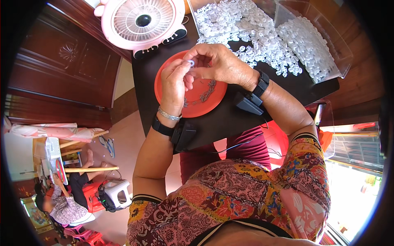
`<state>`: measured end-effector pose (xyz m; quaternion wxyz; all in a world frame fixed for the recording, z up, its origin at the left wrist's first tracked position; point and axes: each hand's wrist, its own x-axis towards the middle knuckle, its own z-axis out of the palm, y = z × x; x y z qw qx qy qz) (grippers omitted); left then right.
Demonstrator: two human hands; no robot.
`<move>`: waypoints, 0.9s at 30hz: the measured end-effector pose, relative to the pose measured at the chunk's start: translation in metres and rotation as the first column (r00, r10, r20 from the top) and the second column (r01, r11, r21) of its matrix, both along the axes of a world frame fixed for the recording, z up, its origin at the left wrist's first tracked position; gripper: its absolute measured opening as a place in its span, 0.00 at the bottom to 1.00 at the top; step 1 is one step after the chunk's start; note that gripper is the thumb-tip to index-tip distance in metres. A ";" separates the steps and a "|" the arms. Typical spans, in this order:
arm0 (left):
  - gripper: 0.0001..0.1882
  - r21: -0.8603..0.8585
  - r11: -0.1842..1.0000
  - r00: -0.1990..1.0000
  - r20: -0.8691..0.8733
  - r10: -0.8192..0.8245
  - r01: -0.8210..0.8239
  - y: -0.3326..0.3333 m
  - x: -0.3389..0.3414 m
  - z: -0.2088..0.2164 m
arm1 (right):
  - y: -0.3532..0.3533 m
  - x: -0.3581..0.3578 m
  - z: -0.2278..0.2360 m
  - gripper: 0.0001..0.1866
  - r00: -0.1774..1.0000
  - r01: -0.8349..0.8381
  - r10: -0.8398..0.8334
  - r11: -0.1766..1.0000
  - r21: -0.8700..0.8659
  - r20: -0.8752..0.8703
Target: Manually inserting small metal pins into plastic components at a workbench.
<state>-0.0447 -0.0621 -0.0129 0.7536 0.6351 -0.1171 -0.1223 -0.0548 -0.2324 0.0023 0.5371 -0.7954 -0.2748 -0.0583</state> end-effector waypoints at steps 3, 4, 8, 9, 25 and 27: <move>0.12 0.022 0.999 0.999 -0.001 0.041 -0.041 -0.003 -0.003 0.002 | 0.005 -0.003 -0.003 0.18 0.977 0.096 -0.085 0.994 -0.046 0.198; 0.12 0.033 0.998 0.998 -0.008 0.059 -0.058 -0.003 -0.004 0.002 | 0.007 -0.003 -0.004 0.17 0.934 0.160 -0.120 0.982 -0.095 0.337; 0.12 -0.030 0.997 0.998 -0.019 0.066 -0.067 -0.002 -0.002 -0.004 | 0.008 -0.008 -0.001 0.15 0.893 0.227 -0.140 0.961 -0.158 0.428; 0.13 -0.024 0.998 0.999 0.000 0.054 -0.054 -0.001 0.000 -0.005 | 0.007 -0.008 -0.001 0.15 0.893 0.227 -0.141 0.961 -0.158 0.427; 0.12 -0.059 0.997 0.994 0.090 0.053 -0.048 -0.002 -0.005 -0.003 | 0.010 -0.008 -0.002 0.09 0.890 0.200 -0.136 0.974 -0.105 0.435; 0.12 -0.059 0.998 0.996 0.090 0.025 -0.020 -0.002 -0.005 -0.005 | 0.009 -0.010 -0.003 0.08 0.896 0.218 -0.147 0.968 -0.127 0.420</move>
